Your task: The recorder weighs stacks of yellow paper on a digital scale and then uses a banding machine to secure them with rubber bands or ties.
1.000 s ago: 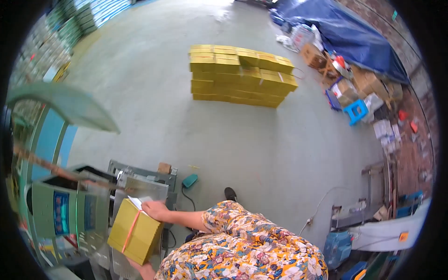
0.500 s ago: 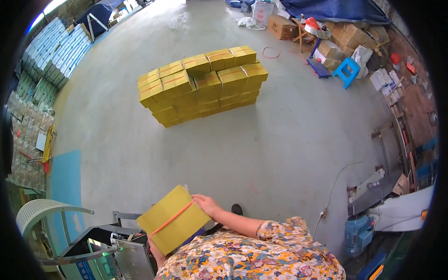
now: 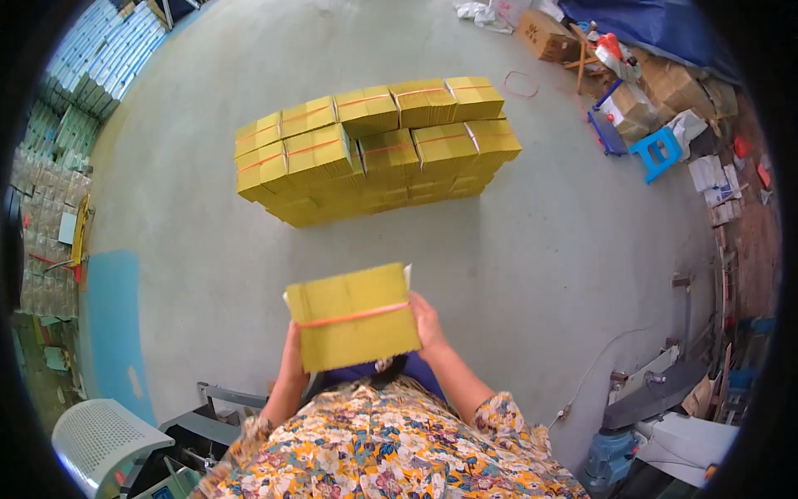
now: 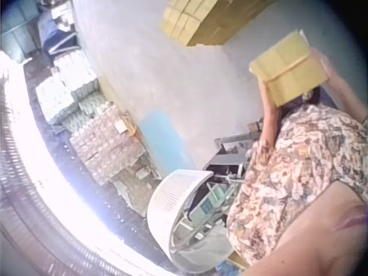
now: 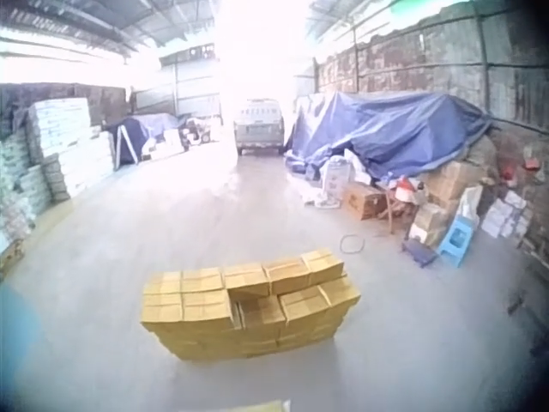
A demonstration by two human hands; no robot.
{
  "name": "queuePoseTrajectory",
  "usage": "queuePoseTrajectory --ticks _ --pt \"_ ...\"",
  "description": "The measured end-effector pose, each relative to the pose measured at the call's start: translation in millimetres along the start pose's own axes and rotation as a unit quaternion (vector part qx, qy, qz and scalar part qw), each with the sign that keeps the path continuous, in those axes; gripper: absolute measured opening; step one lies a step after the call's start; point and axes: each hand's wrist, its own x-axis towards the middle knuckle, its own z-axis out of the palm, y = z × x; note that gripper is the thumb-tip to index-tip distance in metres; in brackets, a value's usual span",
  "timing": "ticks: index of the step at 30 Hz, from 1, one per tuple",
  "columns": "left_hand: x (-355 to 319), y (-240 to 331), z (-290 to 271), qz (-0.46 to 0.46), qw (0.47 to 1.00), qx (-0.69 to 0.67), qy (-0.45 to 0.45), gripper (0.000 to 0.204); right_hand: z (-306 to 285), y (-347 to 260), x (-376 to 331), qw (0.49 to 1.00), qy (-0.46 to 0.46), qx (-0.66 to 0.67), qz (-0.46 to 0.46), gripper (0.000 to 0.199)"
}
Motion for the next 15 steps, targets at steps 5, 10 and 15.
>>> queuePoseTrajectory --ticks 5,10,15 --pt "141 65 45 -0.033 0.99 0.132 -0.03 0.067 13 -75 115 0.998 -0.015 0.058 -0.034 0.039" --pt "286 113 95 -0.04 0.98 0.188 -0.061 0.067 13 -135 266 0.998 -0.009 -0.019 -0.053 0.039" --pt "434 109 122 -0.018 0.982 0.185 0.023 0.066 2 -155 411 0.953 -0.018 -0.25 -0.167 0.043"
